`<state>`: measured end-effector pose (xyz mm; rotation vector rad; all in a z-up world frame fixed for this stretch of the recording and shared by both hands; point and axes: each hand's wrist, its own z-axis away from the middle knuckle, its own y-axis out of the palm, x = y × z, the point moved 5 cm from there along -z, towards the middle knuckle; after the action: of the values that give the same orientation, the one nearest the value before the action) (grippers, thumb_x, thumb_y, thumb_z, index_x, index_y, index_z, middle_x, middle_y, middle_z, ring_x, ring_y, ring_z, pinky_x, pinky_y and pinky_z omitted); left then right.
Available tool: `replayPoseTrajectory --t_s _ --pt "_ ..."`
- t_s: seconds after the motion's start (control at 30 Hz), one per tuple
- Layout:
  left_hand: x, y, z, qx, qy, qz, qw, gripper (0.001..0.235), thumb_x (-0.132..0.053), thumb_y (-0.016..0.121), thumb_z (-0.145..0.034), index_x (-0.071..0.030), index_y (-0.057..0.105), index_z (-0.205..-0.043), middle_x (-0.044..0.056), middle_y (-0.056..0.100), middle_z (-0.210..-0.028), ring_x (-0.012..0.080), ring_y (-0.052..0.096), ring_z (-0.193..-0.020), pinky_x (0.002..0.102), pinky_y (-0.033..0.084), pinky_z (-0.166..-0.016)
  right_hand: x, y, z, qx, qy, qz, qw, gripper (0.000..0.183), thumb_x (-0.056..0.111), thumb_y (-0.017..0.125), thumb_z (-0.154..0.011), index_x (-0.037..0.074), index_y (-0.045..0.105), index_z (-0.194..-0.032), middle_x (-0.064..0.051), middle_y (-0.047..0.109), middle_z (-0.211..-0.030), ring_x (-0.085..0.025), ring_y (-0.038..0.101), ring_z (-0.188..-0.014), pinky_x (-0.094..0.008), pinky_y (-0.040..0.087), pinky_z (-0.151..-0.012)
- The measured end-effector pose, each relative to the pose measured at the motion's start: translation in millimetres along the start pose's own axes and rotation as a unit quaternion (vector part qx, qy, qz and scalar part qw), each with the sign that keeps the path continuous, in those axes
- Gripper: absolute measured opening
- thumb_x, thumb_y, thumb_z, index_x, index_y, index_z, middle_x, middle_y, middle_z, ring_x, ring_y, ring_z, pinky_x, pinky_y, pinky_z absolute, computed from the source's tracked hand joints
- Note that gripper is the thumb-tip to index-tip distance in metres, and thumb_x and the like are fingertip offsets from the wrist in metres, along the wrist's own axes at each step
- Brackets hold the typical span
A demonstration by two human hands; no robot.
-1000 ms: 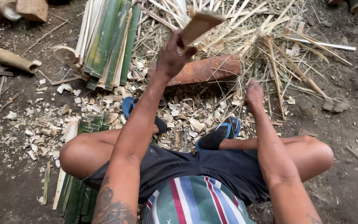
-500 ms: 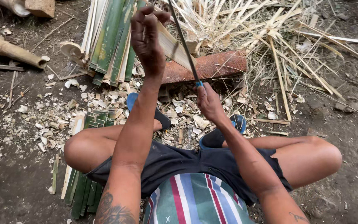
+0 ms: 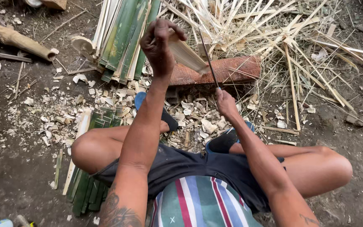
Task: The person sits on the ground and uses a machete to split bamboo stalks into thin strips. They repeatedly position the bamboo on a brick and strike it with the machete to separate the material, then stack the finished strips.
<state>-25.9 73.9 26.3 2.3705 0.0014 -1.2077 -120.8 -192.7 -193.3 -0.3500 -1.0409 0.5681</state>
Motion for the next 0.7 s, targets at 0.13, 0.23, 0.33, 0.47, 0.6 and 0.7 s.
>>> replayPoseTrajectory --t_s 0.13,0.23,0.33,0.47,0.6,0.7 --pt "2 2 1 0.103 -0.031 0.025 0.994 0.043 -0.041 0.059 -0.107 -0.005 0.068 -0.085 0.012 0.070 -0.073 0.0183 0.072 -0.062 0.035 0.063 -0.058 46 -3 65 -0.001 -0.190 -0.044 0.981 0.052 0.047 0.035 -0.108 0.002 0.055 -0.092 -0.016 0.056 -0.067 -0.027 0.056 -0.060 -0.047 0.047 -0.058" --pt "2 -7 -2 0.100 -0.043 0.028 0.994 0.040 -0.035 0.060 -0.107 -0.003 0.068 -0.084 0.012 0.070 -0.074 0.0189 0.071 -0.062 0.037 0.065 -0.056 43 7 67 -0.037 -0.212 -0.042 0.976 0.053 0.049 0.037 -0.107 0.001 0.055 -0.094 -0.017 0.057 -0.068 -0.029 0.057 -0.062 -0.048 0.047 -0.060" --pt "0 -12 -4 0.083 -0.043 0.025 0.995 0.039 -0.033 0.058 -0.106 -0.003 0.068 -0.084 0.011 0.070 -0.072 0.0185 0.072 -0.061 0.037 0.065 -0.056 9 7 29 -0.054 -0.071 0.011 0.996 0.056 0.052 0.036 -0.109 0.001 0.057 -0.094 -0.018 0.061 -0.074 -0.033 0.061 -0.068 -0.048 0.050 -0.064" --pt "-4 -11 -3 0.045 -0.026 -0.008 0.999 0.039 -0.033 0.056 -0.106 -0.004 0.069 -0.084 0.011 0.072 -0.073 0.0177 0.073 -0.060 0.036 0.066 -0.053 -16 7 1 0.030 0.122 0.021 0.992 0.059 0.054 0.036 -0.108 0.001 0.057 -0.095 -0.021 0.064 -0.080 -0.040 0.067 -0.072 -0.050 0.054 -0.067" --pt "5 -4 3 -0.051 0.004 0.007 0.999 0.034 -0.032 0.060 -0.107 -0.004 0.069 -0.090 0.011 0.071 -0.078 0.0182 0.072 -0.067 0.036 0.066 -0.062 24 14 12 -0.057 -0.146 0.025 0.987 0.058 0.055 0.037 -0.107 0.003 0.060 -0.097 -0.019 0.066 -0.079 -0.041 0.064 -0.073 -0.050 0.049 -0.068" --pt "4 -8 6 -0.068 0.031 -0.038 0.997 0.037 -0.036 0.057 -0.108 -0.006 0.069 -0.090 0.010 0.072 -0.078 0.0175 0.074 -0.069 0.035 0.066 -0.064 19 44 22 -0.070 -0.191 -0.019 0.979 0.057 0.056 0.038 -0.106 0.003 0.058 -0.104 -0.024 0.063 -0.077 -0.045 0.062 -0.073 -0.053 0.049 -0.068"
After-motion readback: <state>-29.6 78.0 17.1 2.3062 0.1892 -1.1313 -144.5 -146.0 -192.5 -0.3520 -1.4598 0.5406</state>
